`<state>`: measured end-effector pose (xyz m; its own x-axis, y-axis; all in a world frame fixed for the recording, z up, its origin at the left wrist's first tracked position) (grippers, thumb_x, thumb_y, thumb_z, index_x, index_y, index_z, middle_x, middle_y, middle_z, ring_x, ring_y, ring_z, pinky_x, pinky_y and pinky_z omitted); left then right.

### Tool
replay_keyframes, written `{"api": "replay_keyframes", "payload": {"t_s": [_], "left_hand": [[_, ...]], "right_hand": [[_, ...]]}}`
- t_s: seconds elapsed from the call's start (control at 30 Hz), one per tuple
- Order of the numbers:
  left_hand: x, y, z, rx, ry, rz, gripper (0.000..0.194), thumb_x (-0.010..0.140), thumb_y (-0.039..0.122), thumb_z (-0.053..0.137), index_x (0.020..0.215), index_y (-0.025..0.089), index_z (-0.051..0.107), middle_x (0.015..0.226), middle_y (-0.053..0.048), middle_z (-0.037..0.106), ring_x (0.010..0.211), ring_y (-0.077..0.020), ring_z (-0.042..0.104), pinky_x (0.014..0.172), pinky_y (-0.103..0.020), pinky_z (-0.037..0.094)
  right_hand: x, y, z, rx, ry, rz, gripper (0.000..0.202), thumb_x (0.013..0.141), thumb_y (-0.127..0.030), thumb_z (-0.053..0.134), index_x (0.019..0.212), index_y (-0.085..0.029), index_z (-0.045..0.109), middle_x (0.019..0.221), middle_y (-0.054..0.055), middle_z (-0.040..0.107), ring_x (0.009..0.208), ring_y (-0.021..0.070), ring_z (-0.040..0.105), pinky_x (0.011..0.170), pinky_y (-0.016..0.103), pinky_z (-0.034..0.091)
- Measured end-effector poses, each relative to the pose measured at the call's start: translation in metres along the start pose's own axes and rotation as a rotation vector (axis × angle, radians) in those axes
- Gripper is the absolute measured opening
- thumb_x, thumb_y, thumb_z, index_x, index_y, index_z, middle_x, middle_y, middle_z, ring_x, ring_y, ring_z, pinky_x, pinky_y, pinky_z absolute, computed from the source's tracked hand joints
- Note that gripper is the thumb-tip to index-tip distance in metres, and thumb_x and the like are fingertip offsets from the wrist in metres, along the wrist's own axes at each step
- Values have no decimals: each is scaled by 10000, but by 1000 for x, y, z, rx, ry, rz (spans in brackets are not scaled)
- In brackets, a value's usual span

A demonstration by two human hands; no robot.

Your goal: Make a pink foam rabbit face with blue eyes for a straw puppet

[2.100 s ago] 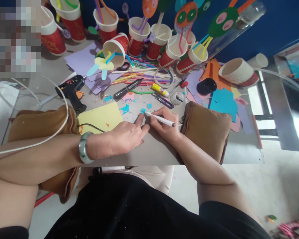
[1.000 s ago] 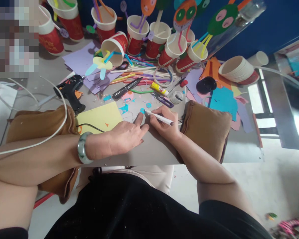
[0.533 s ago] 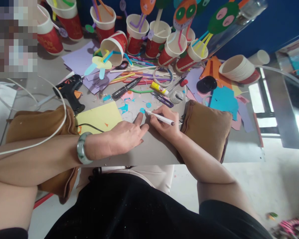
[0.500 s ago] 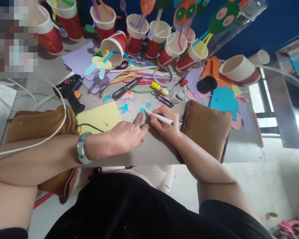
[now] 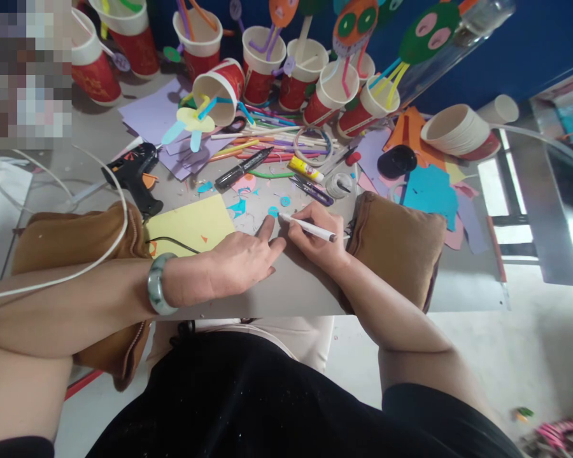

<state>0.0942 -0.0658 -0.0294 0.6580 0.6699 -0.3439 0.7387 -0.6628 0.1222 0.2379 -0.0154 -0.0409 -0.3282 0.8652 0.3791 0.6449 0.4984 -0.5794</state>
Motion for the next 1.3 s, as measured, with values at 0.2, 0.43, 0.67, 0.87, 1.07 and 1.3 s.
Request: {"api": "replay_keyframes", "payload": {"t_s": [0.2,0.43,0.67,0.87,1.07,1.3], "left_hand": [[0,-1,0,-2,12,5,513,1043,366,568,1503,155,486,1666,-340,379,787,-290,795,606,-372,597],[0,-1,1,-4,-3,3,520,1042,370,567,1512,162,485,1677,-340,361,790,-289,800,602,-365,594],[0,0,1,2,-6,-5,519,1047,366,562,1518,165,481,1677,-333,365,810,-282,798,617,-355,589],[-1,0,1,20,11,1,532,1047,385,558,1525,170,467,1673,-329,375,804,-261,793,616,-341,581],[-1,-1,0,11,-14,-8,540,1050,388,555,1535,173,457,1681,-330,361,839,-274,798,642,-351,592],[-1,0,-3,7,12,1,485,1058,328,513,1506,143,489,1669,-335,379,810,-263,793,638,-357,594]], "right_hand": [[-1,0,0,6,13,-26,73,842,-235,634,784,-239,589,650,-24,683,532,124,578,550,263,470],[0,-5,-2,34,26,-71,71,853,-217,625,797,-240,587,644,-29,686,518,120,588,525,256,458],[-1,-3,-1,1,-2,-60,69,855,-243,625,801,-243,583,644,-21,699,537,134,617,536,259,480],[-1,-5,-1,35,-5,-81,75,856,-229,639,809,-241,582,645,-29,700,528,126,613,528,249,464],[-3,-2,1,35,-3,-81,76,869,-243,645,814,-238,593,651,-25,698,541,129,605,545,258,466],[-1,-1,-5,61,33,-40,82,897,-295,639,842,-234,635,717,2,720,592,151,632,581,283,497]]}}
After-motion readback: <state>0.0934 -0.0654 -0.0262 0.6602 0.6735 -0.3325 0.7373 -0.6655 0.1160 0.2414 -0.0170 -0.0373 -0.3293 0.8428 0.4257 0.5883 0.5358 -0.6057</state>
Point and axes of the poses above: each hand's wrist, its own x-axis towards the middle knuckle, its own z-axis out of the palm, y = z × x, the point moved 6 cm from there along x, towards the middle knuckle
